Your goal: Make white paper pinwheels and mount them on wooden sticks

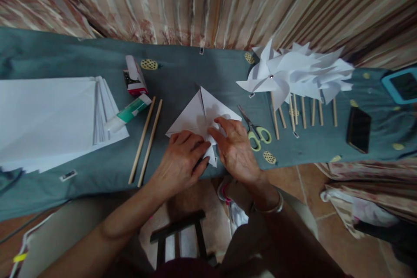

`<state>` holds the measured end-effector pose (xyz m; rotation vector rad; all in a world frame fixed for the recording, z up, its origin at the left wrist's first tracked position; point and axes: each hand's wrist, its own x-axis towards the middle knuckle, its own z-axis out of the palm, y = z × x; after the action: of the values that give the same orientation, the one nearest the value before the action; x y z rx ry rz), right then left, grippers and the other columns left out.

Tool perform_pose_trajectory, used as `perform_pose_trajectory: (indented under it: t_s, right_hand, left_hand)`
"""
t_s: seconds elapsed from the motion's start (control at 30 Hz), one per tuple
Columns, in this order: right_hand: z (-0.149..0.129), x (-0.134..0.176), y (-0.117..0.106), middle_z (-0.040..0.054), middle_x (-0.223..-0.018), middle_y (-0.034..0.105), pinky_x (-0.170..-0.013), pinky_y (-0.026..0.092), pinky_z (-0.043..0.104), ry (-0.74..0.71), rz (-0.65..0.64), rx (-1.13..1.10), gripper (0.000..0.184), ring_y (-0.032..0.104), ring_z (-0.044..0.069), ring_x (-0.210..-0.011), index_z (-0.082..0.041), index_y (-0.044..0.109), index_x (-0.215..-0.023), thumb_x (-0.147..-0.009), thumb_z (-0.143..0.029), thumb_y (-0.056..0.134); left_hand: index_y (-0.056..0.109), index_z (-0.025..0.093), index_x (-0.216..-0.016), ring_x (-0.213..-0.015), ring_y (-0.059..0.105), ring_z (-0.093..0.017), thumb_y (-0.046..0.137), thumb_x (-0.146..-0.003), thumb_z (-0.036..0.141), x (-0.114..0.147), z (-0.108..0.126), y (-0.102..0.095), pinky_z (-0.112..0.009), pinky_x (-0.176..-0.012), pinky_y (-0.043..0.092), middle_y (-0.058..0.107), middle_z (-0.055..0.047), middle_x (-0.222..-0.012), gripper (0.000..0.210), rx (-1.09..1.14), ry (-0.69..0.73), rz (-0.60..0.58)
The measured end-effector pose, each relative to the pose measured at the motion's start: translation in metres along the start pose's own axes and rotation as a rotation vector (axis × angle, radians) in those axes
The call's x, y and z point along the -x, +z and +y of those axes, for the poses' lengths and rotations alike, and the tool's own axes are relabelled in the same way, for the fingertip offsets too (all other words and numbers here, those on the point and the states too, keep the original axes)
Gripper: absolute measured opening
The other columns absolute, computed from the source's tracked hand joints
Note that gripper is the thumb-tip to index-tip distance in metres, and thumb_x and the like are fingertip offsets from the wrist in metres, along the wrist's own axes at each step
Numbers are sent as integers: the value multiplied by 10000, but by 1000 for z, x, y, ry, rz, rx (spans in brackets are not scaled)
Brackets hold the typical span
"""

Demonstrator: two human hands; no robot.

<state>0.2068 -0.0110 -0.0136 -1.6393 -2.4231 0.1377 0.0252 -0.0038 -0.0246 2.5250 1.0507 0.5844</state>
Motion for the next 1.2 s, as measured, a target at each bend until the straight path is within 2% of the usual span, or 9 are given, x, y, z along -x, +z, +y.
perform_pose_trajectory:
  t_s: [0.27, 0.47, 0.83, 0.93, 1.07, 1.2]
  right_hand:
    - [-2, 3, 3, 122, -1343, 538, -908, 424, 446, 8, 16, -22, 354, 458, 293, -1154, -189, 613, -1216, -922, -119, 428]
    - [-3, 2, 5, 128, -1333, 548, -910, 433, 455, -1, 19, -24, 372, 461, 294, -1144, -188, 606, -1227, -915, -98, 424]
    - [-6, -5, 3, 134, -1324, 549, -910, 458, 458, -4, -18, 37, 351, 479, 313, -1140, -160, 617, -1191, -907, -106, 419]
    - [-4, -7, 3, 133, -1299, 572, -924, 458, 455, 8, 25, -15, 343, 496, 308, -1129, -152, 651, -1148, -891, -102, 429]
    - [9, -8, -1, 97, -1244, 625, -983, 462, 415, 22, 165, -213, 331, 537, 248, -1125, -171, 686, -1091, -895, -109, 426]
    - [30, -12, 0, 130, -1235, 647, -1036, 437, 422, 100, 248, -230, 360, 562, 238, -1163, -129, 628, -1199, -920, -133, 401]
  left_hand:
    - [660, 134, -1080, -974, 526, -292, 585, -859, 330, 5, 2, -3, -464, -816, 421, 665, -114, -1027, 305, -9, -9, -34]
    - [676, 162, -1030, -939, 538, -270, 562, -897, 282, 7, 2, -4, -431, -777, 425, 675, -94, -988, 212, -67, 37, -19]
    - [694, 161, -962, -896, 544, -238, 518, -921, 202, 5, 6, -2, -388, -750, 434, 671, -79, -903, 185, -80, 101, -23]
    - [690, 158, -946, -869, 547, -226, 514, -919, 188, 6, 8, -4, -371, -738, 440, 665, -79, -887, 180, -64, 109, -19]
    - [687, 152, -970, -885, 552, -234, 520, -911, 189, 8, 7, -7, -375, -754, 466, 669, -93, -930, 181, -47, 89, 17]
    - [680, 143, -1007, -914, 580, -250, 540, -894, 194, 12, 4, -9, -404, -778, 506, 669, -115, -993, 187, -58, 68, 2]
